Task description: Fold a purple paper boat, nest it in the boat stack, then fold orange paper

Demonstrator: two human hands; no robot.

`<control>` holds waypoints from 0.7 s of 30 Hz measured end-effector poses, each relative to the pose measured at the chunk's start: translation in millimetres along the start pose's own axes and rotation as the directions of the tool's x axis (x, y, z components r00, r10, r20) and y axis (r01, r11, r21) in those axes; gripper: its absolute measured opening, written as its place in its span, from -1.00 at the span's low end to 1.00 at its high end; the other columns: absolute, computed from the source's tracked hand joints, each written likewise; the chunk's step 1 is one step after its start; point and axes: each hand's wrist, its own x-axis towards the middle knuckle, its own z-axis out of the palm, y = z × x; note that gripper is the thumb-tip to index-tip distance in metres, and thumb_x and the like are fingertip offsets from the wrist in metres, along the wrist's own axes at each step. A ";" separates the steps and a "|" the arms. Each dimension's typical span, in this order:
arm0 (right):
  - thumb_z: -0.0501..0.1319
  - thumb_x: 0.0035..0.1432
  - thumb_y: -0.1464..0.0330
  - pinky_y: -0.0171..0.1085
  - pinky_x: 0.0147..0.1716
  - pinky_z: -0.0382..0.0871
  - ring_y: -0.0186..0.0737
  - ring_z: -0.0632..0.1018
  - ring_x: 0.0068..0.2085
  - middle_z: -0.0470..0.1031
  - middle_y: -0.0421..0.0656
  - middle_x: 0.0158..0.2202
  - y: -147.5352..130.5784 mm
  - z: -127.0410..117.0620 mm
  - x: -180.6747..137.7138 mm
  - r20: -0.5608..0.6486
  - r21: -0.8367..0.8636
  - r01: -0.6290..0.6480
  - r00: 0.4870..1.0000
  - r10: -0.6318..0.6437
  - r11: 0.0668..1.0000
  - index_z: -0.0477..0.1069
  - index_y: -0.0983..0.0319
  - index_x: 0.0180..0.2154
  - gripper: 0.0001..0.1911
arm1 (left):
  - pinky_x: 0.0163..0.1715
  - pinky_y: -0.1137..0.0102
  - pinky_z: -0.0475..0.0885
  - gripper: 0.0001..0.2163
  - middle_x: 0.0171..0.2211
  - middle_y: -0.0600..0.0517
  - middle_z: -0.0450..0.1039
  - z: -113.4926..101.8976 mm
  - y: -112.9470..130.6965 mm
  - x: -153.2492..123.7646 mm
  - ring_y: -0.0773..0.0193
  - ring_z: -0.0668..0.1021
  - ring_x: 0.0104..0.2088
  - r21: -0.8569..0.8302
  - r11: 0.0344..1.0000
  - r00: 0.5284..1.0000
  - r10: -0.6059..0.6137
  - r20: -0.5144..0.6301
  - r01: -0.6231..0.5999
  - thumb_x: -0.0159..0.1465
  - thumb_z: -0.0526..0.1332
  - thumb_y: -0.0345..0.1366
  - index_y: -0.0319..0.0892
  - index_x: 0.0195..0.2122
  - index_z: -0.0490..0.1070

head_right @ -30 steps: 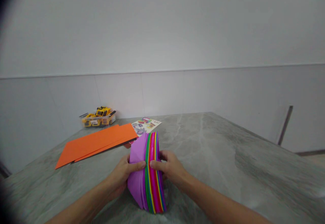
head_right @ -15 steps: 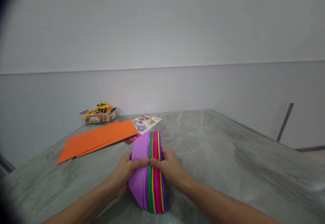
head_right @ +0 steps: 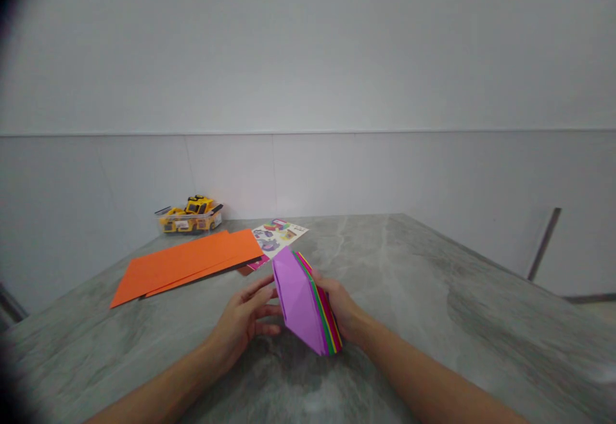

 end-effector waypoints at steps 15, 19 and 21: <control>0.11 0.18 0.11 -0.32 -0.45 0.37 -0.25 0.54 -0.49 0.58 -0.06 -0.44 1.4 9.2 -8.4 -0.005 0.070 -0.116 0.993 0.117 0.991 0.48 0.37 -0.24 -0.56 | -0.54 0.52 0.39 -0.83 -0.25 -0.05 0.33 -5.1 17.7 -13.6 0.27 0.46 -0.36 0.687 0.484 0.801 0.544 0.249 -0.542 0.23 0.10 -0.43 -0.11 -0.27 0.48; 0.11 0.18 0.08 -0.30 -0.45 0.38 -0.22 0.55 -0.48 0.59 -0.05 -0.42 3.1 8.8 -9.0 0.003 0.079 -0.117 0.993 0.117 0.990 0.48 0.37 -0.21 -0.53 | -0.49 0.49 0.34 -0.70 -0.26 -0.04 0.30 -9.0 17.8 -11.7 0.28 0.43 -0.37 0.742 0.328 0.755 0.555 0.350 -0.585 0.17 0.04 -0.55 -0.11 -0.27 0.50; 0.10 0.17 0.06 -0.31 -0.46 0.38 -0.22 0.56 -0.48 0.58 -0.05 -0.43 4.8 7.7 -7.4 -0.017 0.091 -0.099 0.995 0.101 0.991 0.49 0.36 -0.23 -0.52 | -0.45 0.46 0.32 -0.61 -0.27 -0.04 0.30 -10.3 15.5 -10.2 0.26 0.42 -0.34 0.769 0.247 0.740 0.548 0.391 -0.590 0.11 0.02 -0.61 -0.09 -0.19 0.51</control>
